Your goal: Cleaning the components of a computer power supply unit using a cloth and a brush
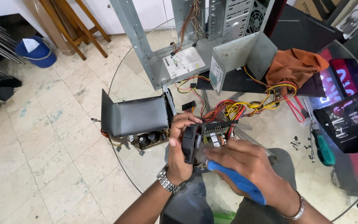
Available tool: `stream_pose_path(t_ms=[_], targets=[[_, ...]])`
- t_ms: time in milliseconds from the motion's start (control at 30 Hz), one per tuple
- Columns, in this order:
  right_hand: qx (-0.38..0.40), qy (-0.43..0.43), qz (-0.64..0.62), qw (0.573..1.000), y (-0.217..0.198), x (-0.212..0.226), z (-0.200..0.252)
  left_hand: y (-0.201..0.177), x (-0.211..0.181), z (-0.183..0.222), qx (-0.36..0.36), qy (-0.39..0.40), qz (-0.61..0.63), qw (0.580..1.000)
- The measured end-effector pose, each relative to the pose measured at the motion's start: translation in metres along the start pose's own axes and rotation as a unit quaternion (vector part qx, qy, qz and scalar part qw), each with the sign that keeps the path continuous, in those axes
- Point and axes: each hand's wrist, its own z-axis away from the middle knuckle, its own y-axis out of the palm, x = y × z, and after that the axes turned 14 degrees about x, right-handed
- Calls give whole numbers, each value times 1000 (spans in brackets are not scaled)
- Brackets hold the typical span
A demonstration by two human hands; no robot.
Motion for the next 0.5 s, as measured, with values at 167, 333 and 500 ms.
stream_pose_path(t_ms=[167,333,500], targets=[[-9,40,73,996,11,-10,10,0,3,0,-1,-6,-7,1000],[-7,58,-180,982,-9,-2,0,2,3,0,-11,3,54,998],[-11,33,49,998,4,-5,4,-1,10,1,-3,6,9,1000]])
